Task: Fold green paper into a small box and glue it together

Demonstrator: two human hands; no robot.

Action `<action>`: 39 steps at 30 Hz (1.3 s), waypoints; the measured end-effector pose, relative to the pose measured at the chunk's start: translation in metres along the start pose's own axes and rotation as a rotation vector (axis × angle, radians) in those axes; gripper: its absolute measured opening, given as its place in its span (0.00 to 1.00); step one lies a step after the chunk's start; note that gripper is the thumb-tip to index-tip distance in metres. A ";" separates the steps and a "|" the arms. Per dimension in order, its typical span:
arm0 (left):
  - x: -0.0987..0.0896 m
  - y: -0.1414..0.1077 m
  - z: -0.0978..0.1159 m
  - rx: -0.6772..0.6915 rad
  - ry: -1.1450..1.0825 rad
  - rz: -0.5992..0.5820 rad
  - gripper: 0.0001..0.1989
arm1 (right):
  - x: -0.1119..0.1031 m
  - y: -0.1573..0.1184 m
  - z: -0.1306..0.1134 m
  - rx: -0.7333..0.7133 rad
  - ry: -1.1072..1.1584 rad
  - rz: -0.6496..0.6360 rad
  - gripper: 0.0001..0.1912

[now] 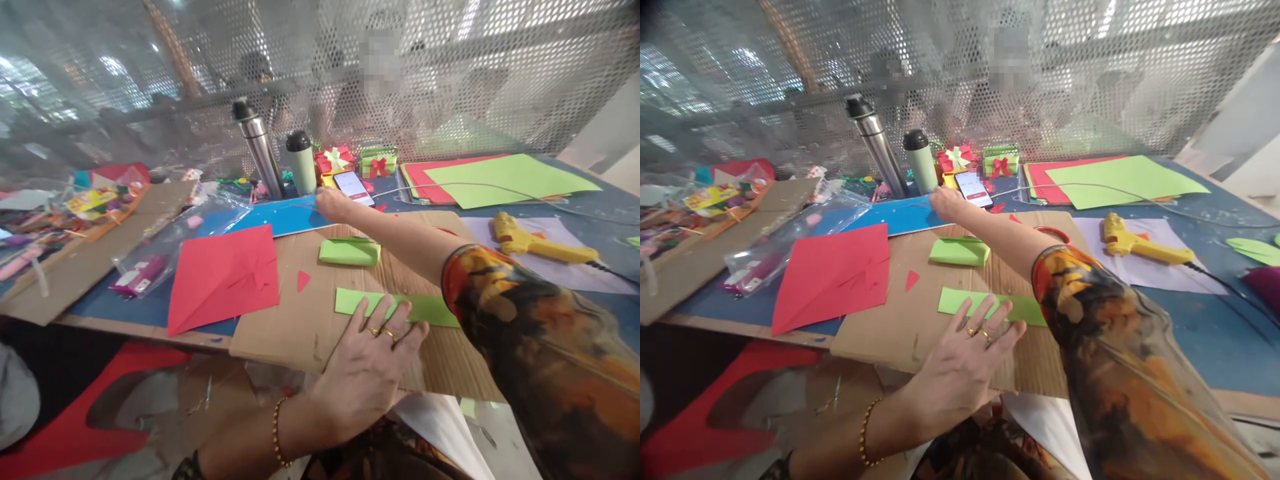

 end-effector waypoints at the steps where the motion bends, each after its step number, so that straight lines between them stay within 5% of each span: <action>1: -0.001 0.000 0.000 0.002 0.004 -0.005 0.41 | 0.001 0.000 -0.001 0.019 -0.008 -0.005 0.20; 12: -0.001 0.000 0.000 0.022 -0.016 -0.020 0.38 | -0.021 -0.010 -0.010 0.011 -0.018 -0.038 0.15; 19: 0.004 -0.001 0.001 0.021 -0.019 0.038 0.38 | -0.073 -0.064 -0.007 -0.159 0.286 0.241 0.07; 23: 0.008 0.000 0.001 0.004 0.019 0.045 0.40 | -0.093 -0.128 -0.005 -0.119 0.587 0.305 0.08; 26: 0.010 0.001 0.000 0.007 0.045 0.032 0.42 | -0.093 -0.193 -0.005 -0.039 0.910 0.214 0.25; 29: 0.009 0.001 -0.001 0.015 0.046 0.048 0.43 | -0.091 -0.263 0.002 0.067 1.150 0.298 0.42; 33: 0.007 -0.001 -0.005 0.033 0.026 0.089 0.42 | -0.083 -0.356 0.020 0.372 1.215 0.703 0.17; 35: 0.005 -0.002 -0.009 0.027 -0.012 0.115 0.41 | -0.070 -0.394 0.020 0.528 1.215 0.839 0.17; 39: -0.002 -0.007 -0.016 0.025 -0.128 0.235 0.43 | -0.031 -0.439 -0.004 0.839 1.305 0.781 0.28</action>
Point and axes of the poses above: each hand's wrist, its own y-axis towards the middle knuckle, its own x-axis out of the palm, z = x × y, the point moved 5 cm from there along y, towards the middle knuckle, and after that the axes turned 14 degrees about y, right-handed, at the moved point
